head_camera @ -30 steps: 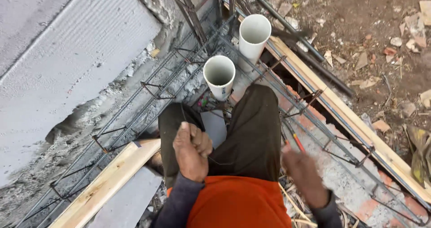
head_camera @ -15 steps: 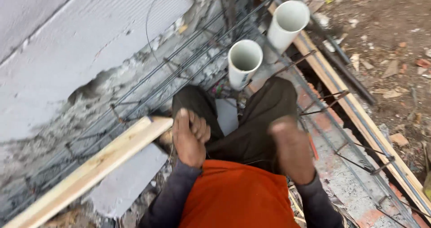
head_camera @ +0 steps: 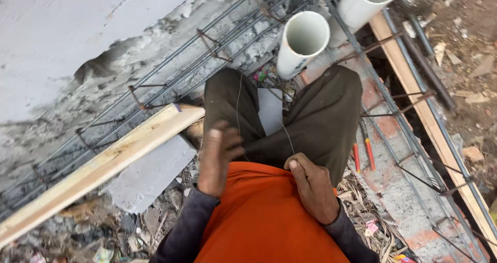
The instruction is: The person ties wire around rebar by hand, uses pliers to cut and twist the wire, and then hammers a wooden board into place.
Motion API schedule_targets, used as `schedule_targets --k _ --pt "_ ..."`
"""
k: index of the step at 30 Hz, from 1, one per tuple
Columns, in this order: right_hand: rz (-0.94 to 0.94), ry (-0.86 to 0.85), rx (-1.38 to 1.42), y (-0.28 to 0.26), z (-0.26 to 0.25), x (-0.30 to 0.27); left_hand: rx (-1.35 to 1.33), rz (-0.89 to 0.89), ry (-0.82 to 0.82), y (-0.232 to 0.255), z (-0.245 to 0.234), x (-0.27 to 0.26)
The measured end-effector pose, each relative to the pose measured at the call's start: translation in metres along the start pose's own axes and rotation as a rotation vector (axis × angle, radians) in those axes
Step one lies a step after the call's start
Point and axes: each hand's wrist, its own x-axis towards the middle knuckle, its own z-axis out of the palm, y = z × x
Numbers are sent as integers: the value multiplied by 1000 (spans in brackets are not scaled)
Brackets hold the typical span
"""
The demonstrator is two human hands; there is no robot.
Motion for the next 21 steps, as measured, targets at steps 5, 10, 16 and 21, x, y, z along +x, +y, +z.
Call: schedule_targets --k 5,10,16,21 --pt "-89 -115 31 5 20 2 -142 -157 -234 3 23 0" --pt "-154 -177 11 12 40 5 -329 -20 -250 10 38 8" --pt "-495 85 -256 -42 13 41 -158 -128 4 28 23 1" --pt "-1007 321 -654 -101 4 111 -48 -172 21 26 -20 -23"
